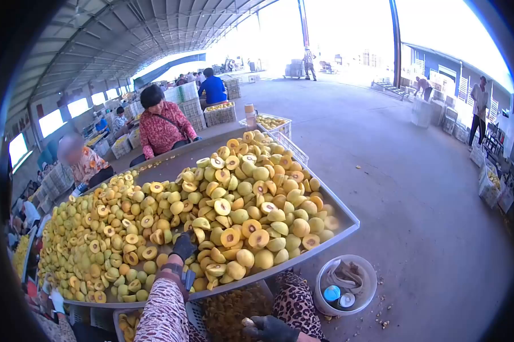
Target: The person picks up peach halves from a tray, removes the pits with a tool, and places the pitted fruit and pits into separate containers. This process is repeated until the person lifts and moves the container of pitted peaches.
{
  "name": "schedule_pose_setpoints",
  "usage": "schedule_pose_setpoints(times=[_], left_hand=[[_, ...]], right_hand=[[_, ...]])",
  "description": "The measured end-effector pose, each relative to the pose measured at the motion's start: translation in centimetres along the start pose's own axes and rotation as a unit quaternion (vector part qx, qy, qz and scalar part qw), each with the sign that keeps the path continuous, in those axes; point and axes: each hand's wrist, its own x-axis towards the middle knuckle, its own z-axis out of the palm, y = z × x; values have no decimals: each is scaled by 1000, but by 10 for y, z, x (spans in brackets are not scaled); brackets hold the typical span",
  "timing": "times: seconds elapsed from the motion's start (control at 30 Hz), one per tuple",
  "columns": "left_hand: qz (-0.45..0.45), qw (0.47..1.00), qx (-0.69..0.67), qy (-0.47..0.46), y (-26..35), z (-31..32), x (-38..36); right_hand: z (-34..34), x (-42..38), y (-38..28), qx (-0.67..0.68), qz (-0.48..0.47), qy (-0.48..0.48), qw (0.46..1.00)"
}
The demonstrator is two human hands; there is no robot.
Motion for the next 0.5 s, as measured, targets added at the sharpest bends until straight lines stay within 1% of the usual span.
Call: schedule_pose_setpoints(times=[0.03, 0.07, 0.1, 0.13, 0.17, 0.2, 0.23, 0.27, 0.3, 0.33, 0.4, 0.43, 0.5], left_hand=[[15, 1000, -4, 25, -2, 1, -1], [19, 1000, 2, 22, -1, -3, -3], [-16, 993, -112, 40, 1, -11, -9], [-54, 971, -224, 56, 2, -17, -17], [-58, 973, -220, 51, 8, -26, -26], [-16, 909, -412, 56, 17, -38, -36], [15, 807, -587, 66, 25, -49, -53], [38, 767, -640, 32, 36, -59, -76], [52, 724, -688, 6, 51, -67, -104], [47, 704, -709, 7, 64, -72, -130], [40, 657, -752, 22, 92, -73, -178], [49, 628, -776, 31, 103, -71, -196], [48, 595, -803, -2, 101, -65, -224]], right_hand=[[-1, 1, 3, 7, -3, 5, 1000], [-5, 4, 3, 39, 52, -25, 998], [-9, 8, 2, 71, 108, -58, 990], [-12, 11, -1, 76, 109, -58, 990], [-14, 14, -5, 58, 81, -46, 994], [-15, 16, -9, 42, 58, -39, 997], [-16, 18, -13, 61, 56, -32, 996], [-15, 21, -17, 85, 58, -35, 994], [-10, 25, -19, 91, 38, -14, 995], [-4, 30, -22, 98, 20, 4, 995], [1, 37, -48, 124, 4, -38, 992], [7, 40, -64, 133, 5, -42, 990], [19, 44, -72, 131, 36, -66, 989]])
